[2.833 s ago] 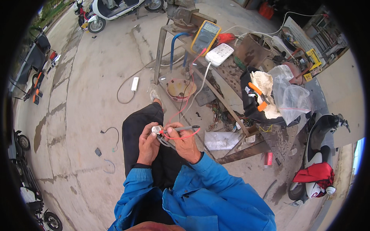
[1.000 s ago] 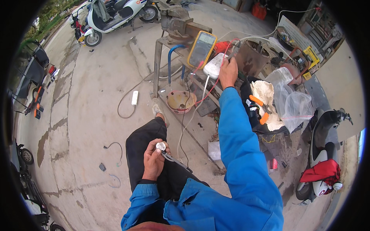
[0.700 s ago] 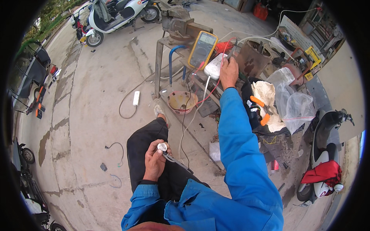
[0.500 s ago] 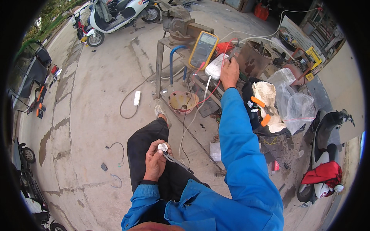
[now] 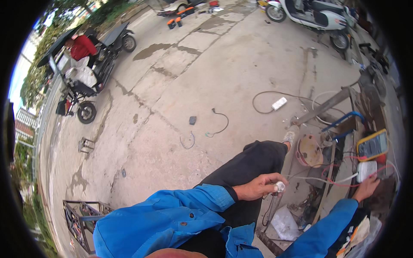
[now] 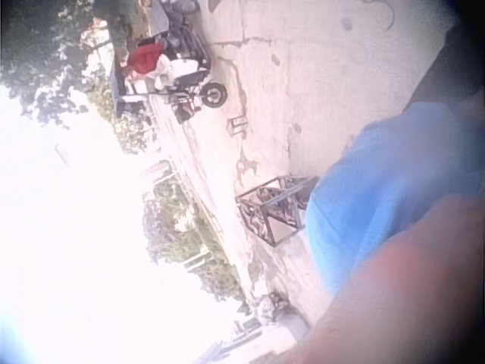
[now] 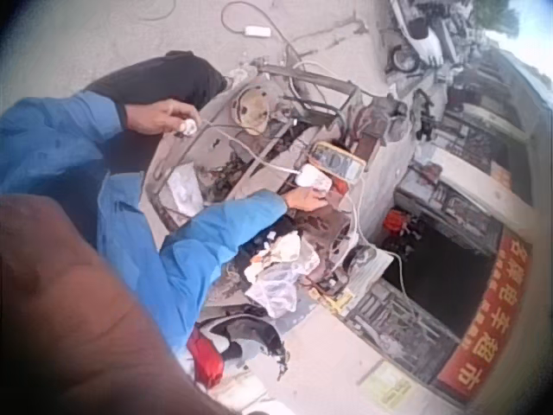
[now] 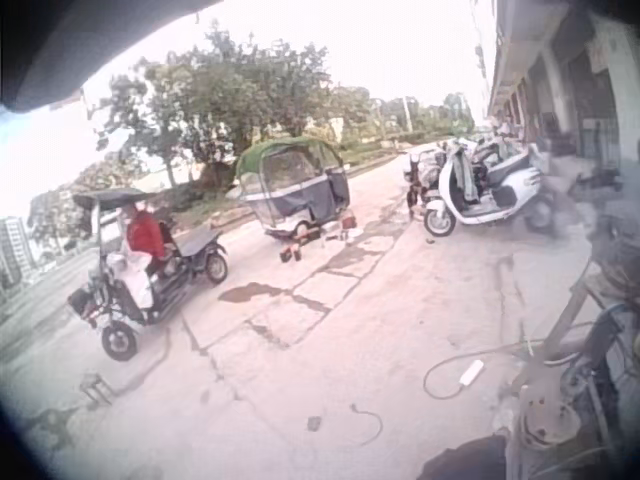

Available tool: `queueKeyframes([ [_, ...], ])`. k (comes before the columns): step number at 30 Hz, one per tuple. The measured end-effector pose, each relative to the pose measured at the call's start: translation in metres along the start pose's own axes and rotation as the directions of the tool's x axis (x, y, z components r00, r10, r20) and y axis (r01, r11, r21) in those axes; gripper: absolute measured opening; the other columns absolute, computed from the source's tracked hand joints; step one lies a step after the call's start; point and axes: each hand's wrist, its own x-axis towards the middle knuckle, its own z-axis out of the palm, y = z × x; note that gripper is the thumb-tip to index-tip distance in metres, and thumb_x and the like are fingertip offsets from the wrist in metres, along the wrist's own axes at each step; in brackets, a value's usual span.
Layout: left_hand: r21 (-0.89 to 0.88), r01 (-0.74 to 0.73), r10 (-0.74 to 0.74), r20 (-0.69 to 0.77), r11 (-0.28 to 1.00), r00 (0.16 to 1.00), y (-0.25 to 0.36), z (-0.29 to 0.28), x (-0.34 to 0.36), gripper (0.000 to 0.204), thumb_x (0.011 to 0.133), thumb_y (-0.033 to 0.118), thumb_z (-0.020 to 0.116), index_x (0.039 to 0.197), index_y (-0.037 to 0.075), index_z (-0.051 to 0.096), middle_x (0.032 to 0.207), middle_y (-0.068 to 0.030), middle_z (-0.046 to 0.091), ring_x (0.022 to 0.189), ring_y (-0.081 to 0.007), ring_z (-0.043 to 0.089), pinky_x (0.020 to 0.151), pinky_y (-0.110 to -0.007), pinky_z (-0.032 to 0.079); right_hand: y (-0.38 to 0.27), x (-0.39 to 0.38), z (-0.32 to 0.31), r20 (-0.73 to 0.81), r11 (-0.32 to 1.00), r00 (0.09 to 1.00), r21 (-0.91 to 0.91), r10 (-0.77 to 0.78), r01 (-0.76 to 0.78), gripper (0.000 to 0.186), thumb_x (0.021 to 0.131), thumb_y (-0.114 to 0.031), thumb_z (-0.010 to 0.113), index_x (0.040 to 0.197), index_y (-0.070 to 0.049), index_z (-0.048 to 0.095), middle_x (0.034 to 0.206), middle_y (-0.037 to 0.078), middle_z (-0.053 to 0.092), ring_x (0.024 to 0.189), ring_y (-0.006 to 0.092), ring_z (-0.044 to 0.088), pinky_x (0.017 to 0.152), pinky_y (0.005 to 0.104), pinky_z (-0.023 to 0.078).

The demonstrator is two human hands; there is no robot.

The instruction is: The person uses a multimeter to test a small white electrical component and a power strip. They repeatedly connect the multimeter probes to the component and the power strip, checking readings on the multimeter display.

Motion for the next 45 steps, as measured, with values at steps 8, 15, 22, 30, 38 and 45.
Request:
queueKeyframes([
  [8, 0.009, -0.066, 0.066, 0.037, 0.998, 0.997, 0.005, 0.001, -0.002, 0.034, 0.105, 0.015, 0.060, 0.138, 0.003, 0.059, 0.110, -0.0027, 0.063, 0.099, -0.0114, 0.063, 0.089, -0.029, 0.051, 0.060, 0.042, 0.032, -0.059, 0.988, 0.987, 0.039, -0.147, 0.150, 0.054, 0.113, -0.040, 0.053, 0.131, 0.008, 0.067, 0.128, 0.033, 0.071, 0.114, 0.0491, 0.067, 0.100, 0.0514, 0.051],
  [15, -0.021, -0.089, 0.090, 0.044, 0.996, 0.995, -0.001, -0.005, -0.002, 0.034, 0.105, 0.017, 0.061, 0.136, 0.002, 0.059, 0.109, -0.0023, 0.062, 0.100, -0.0110, 0.061, 0.090, -0.030, 0.052, 0.059, 0.039, 0.031, -0.046, 1.000, 0.999, -0.005, 0.014, -0.014, 0.055, 0.113, -0.039, 0.053, 0.137, 0.009, 0.064, 0.132, 0.032, 0.070, 0.116, 0.0475, 0.068, 0.104, 0.0517, 0.049],
  [22, -0.029, -0.064, 0.065, 0.043, 0.998, 0.997, 0.006, -0.003, -0.005, 0.034, 0.106, 0.017, 0.062, 0.136, 0.003, 0.059, 0.109, -0.0014, 0.060, 0.100, -0.0107, 0.060, 0.090, -0.030, 0.051, 0.040, 0.037, 0.022, -0.011, 0.991, 0.991, 0.021, -0.130, 0.130, 0.048, 0.113, -0.027, 0.055, 0.149, 0.004, 0.057, 0.141, 0.026, 0.068, 0.122, 0.0410, 0.070, 0.102, 0.0483, 0.055],
  [30, -0.011, -0.060, 0.061, 0.051, 0.998, 0.997, 0.009, -0.002, -0.006, 0.034, 0.106, 0.017, 0.061, 0.137, 0.003, 0.058, 0.108, -0.0016, 0.060, 0.100, -0.0109, 0.061, 0.090, -0.030, 0.051, 0.001, 0.015, 0.008, 0.010, 0.943, 0.996, 0.325, -0.085, 0.078, 0.047, 0.113, -0.022, 0.053, 0.152, 0.005, 0.051, 0.139, 0.027, 0.066, 0.120, 0.0422, 0.069, 0.102, 0.0481, 0.057],
  [38, 0.008, -0.045, 0.045, 0.048, 0.999, 0.998, 0.009, -0.001, -0.005, 0.035, 0.106, 0.017, 0.061, 0.138, 0.002, 0.058, 0.108, -0.0019, 0.061, 0.101, -0.0112, 0.061, 0.092, -0.030, 0.051, 0.007, 0.014, 0.006, -0.055, 0.983, 0.998, 0.175, -0.041, 0.050, 0.048, 0.112, -0.031, 0.055, 0.140, 0.009, 0.057, 0.118, 0.035, 0.068, 0.105, 0.0523, 0.067, 0.097, 0.0571, 0.054],
  [45, 0.002, -0.085, 0.085, 0.060, 0.996, 0.995, 0.004, -0.002, -0.003, 0.036, 0.105, 0.015, 0.061, 0.137, 0.001, 0.059, 0.108, -0.0022, 0.062, 0.099, -0.0121, 0.060, 0.092, -0.031, 0.050, 0.025, 0.019, 0.012, -0.063, 0.997, 0.998, 0.073, 0.002, 0.002, 0.052, 0.112, -0.040, 0.055, 0.134, 0.006, 0.062, 0.116, 0.035, 0.070, 0.104, 0.0525, 0.068, 0.097, 0.0586, 0.053],
])
